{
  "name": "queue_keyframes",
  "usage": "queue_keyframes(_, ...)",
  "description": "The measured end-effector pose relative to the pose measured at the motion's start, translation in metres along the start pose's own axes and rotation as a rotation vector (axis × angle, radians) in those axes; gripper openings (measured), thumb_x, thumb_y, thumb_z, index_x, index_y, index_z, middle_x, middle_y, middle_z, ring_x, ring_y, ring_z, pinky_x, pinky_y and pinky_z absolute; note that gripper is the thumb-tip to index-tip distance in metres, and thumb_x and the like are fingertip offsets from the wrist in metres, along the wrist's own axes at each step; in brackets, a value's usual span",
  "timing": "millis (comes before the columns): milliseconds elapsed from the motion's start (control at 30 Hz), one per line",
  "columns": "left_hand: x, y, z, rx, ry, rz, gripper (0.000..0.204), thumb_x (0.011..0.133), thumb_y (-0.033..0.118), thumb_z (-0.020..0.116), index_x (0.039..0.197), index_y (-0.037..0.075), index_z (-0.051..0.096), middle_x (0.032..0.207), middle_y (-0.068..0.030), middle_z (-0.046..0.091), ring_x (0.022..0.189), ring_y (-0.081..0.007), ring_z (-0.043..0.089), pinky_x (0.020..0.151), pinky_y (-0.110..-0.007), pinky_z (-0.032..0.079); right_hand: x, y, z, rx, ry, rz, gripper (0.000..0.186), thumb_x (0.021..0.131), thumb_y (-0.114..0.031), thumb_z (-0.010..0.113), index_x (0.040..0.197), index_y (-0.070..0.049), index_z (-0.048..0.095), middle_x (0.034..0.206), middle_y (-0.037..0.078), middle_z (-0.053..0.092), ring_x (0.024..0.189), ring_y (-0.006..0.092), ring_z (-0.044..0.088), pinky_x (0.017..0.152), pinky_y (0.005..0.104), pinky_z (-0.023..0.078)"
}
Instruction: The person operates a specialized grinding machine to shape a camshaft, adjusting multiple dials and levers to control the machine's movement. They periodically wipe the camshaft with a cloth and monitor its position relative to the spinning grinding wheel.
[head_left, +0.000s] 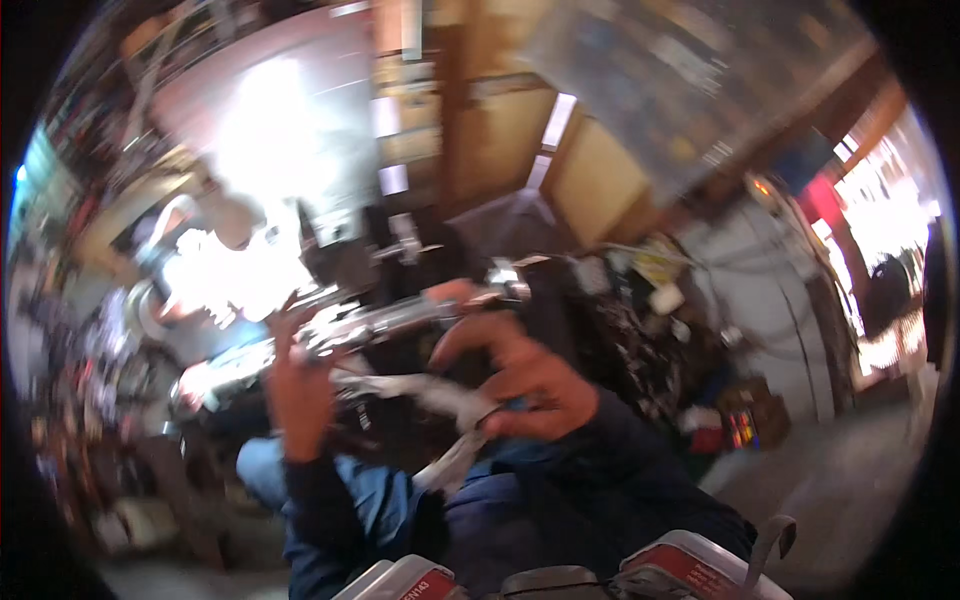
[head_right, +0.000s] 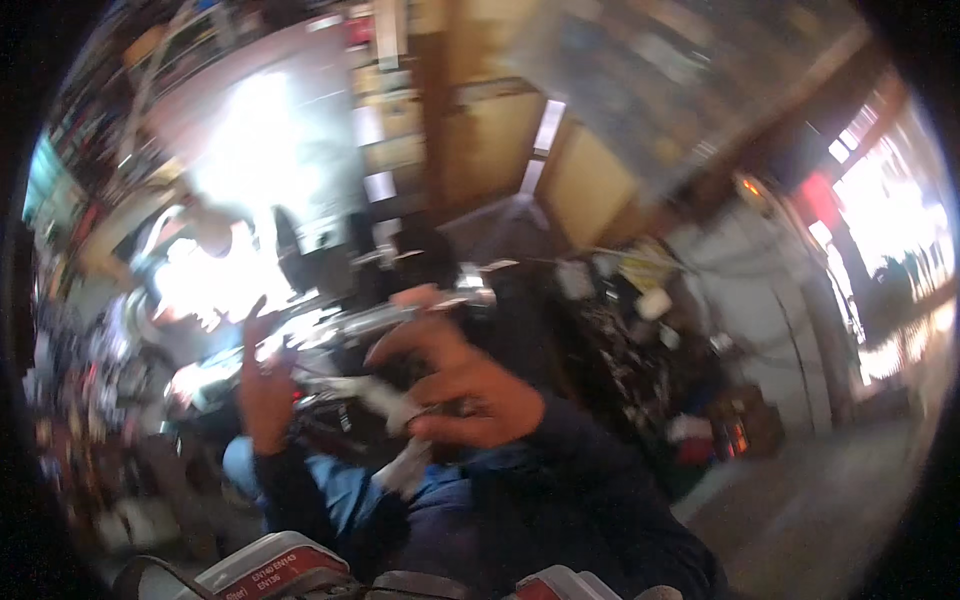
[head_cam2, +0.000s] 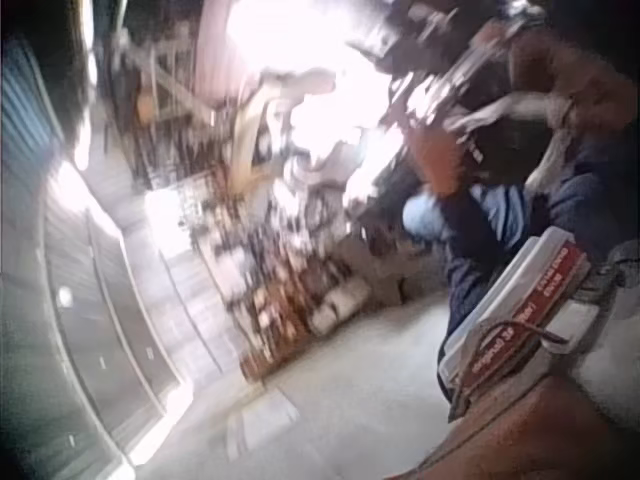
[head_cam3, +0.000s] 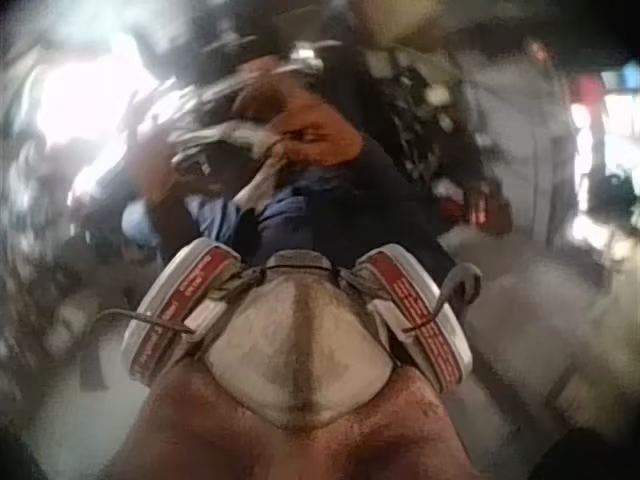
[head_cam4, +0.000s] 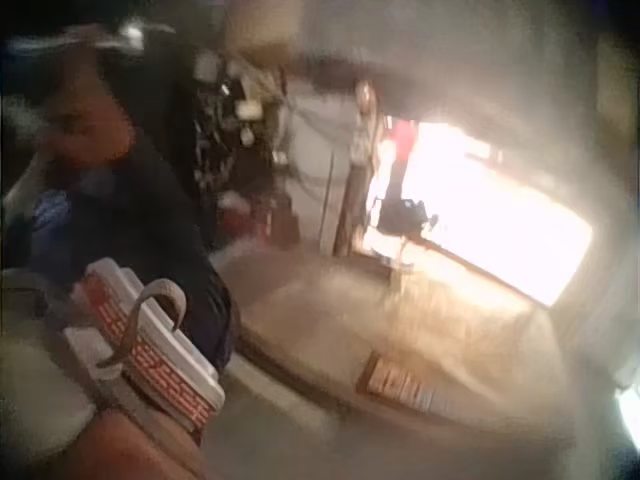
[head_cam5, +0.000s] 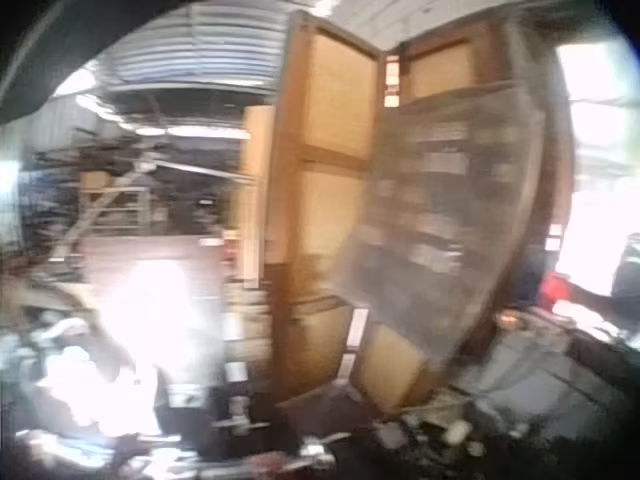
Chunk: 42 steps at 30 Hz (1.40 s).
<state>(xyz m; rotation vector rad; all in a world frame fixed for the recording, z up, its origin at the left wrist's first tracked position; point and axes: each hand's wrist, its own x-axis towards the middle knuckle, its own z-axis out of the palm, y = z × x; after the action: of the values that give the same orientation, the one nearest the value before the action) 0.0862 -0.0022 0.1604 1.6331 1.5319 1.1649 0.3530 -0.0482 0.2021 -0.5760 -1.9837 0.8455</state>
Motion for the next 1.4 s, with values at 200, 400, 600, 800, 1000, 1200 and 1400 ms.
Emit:
queue_keyframes(200, -0.036, 0.009, 0.037, -0.631, -0.349, 0.145, 0.065, 0.079, 0.013, 0.076, 0.135, 0.005, 0.043, 0.115, -0.0140, 0.058, 0.103, -0.0183, 0.058, 0.086, -0.034, 0.048, 0.049, 0.032, 0.040, -0.107, 0.090, 0.279, 0.018, 0.079, -0.016, 0.072, 0.093, -0.004, 0.072, 0.127, 0.017, 0.059, 0.111, 0.0293, 0.059, 0.096, 0.0370, 0.043)
queue_keyframes(400, 0.044, -0.045, 0.027, -0.882, 0.447, -0.108, 0.019, 0.097, 0.008, 0.052, 0.113, -0.001, 0.053, 0.084, -0.0040, 0.060, 0.067, -0.0079, 0.054, 0.060, -0.023, 0.046, 0.092, 0.058, 0.035, -0.093, 0.130, 0.284, 0.023, 0.089, -0.015, 0.065, 0.108, -0.001, 0.066, 0.117, 0.011, 0.064, 0.110, 0.0221, 0.059, 0.095, 0.0349, 0.045)
queue_keyframes(600, 0.118, -0.142, 0.072, -0.922, 0.596, -0.175, 0.008, 0.093, 0.004, 0.052, 0.090, 0.004, 0.060, 0.074, 0.0000, 0.053, 0.062, -0.0070, 0.050, 0.050, -0.024, 0.038, 0.140, 0.109, 0.034, -0.125, -0.089, 0.353, 0.018, 0.090, -0.011, 0.063, 0.105, -0.001, 0.067, 0.113, 0.010, 0.065, 0.100, 0.0183, 0.062, 0.086, 0.0299, 0.049)
queue_keyframes(800, 0.111, -0.188, 0.111, -0.972, 0.322, -0.488, 0.016, 0.095, 0.010, 0.045, 0.101, 0.006, 0.059, 0.091, -0.0046, 0.056, 0.080, -0.0163, 0.052, 0.066, -0.027, 0.040, 0.190, 0.181, 0.052, -0.240, -0.221, 0.363, 0.020, 0.090, -0.011, 0.061, 0.103, 0.003, 0.065, 0.101, 0.014, 0.068, 0.096, 0.0208, 0.064, 0.085, 0.0315, 0.049)
queue_keyframes(1000, 0.114, -0.152, 0.076, -0.471, 0.223, -0.657, 0.029, 0.097, 0.016, 0.036, 0.116, 0.006, 0.056, 0.111, -0.0096, 0.060, 0.103, -0.0255, 0.055, 0.086, -0.031, 0.042, 0.204, 0.268, 0.074, -0.432, -0.086, 0.363, 0.040, 0.091, -0.020, 0.060, 0.121, 0.006, 0.055, 0.115, 0.023, 0.063, 0.107, 0.0329, 0.062, 0.092, 0.0376, 0.046)
queue_keyframes(1200, 0.104, -0.127, 0.060, -0.274, 0.255, -0.266, 0.035, 0.100, 0.022, 0.033, 0.119, 0.002, 0.055, 0.122, -0.0135, 0.059, 0.115, -0.0248, 0.053, 0.095, -0.033, 0.041, 0.188, 0.379, 0.036, 0.080, -0.306, 0.567, 0.052, 0.097, -0.037, 0.052, 0.129, 0.005, 0.048, 0.126, 0.021, 0.056, 0.116, 0.0303, 0.055, 0.100, 0.0389, 0.042)
queue_keyframes(1400, 0.113, -0.129, 0.068, -1.376, 0.379, -0.385, 0.044, 0.103, 0.030, 0.029, 0.127, 0.000, 0.050, 0.127, -0.0121, 0.056, 0.119, -0.0211, 0.051, 0.104, -0.030, 0.036, 0.208, 0.332, 0.067, 0.999, -0.337, 1.044, 0.064, 0.093, -0.040, 0.059, 0.139, -0.001, 0.038, 0.133, 0.015, 0.051, 0.123, 0.0272, 0.051, 0.102, 0.0417, 0.044)
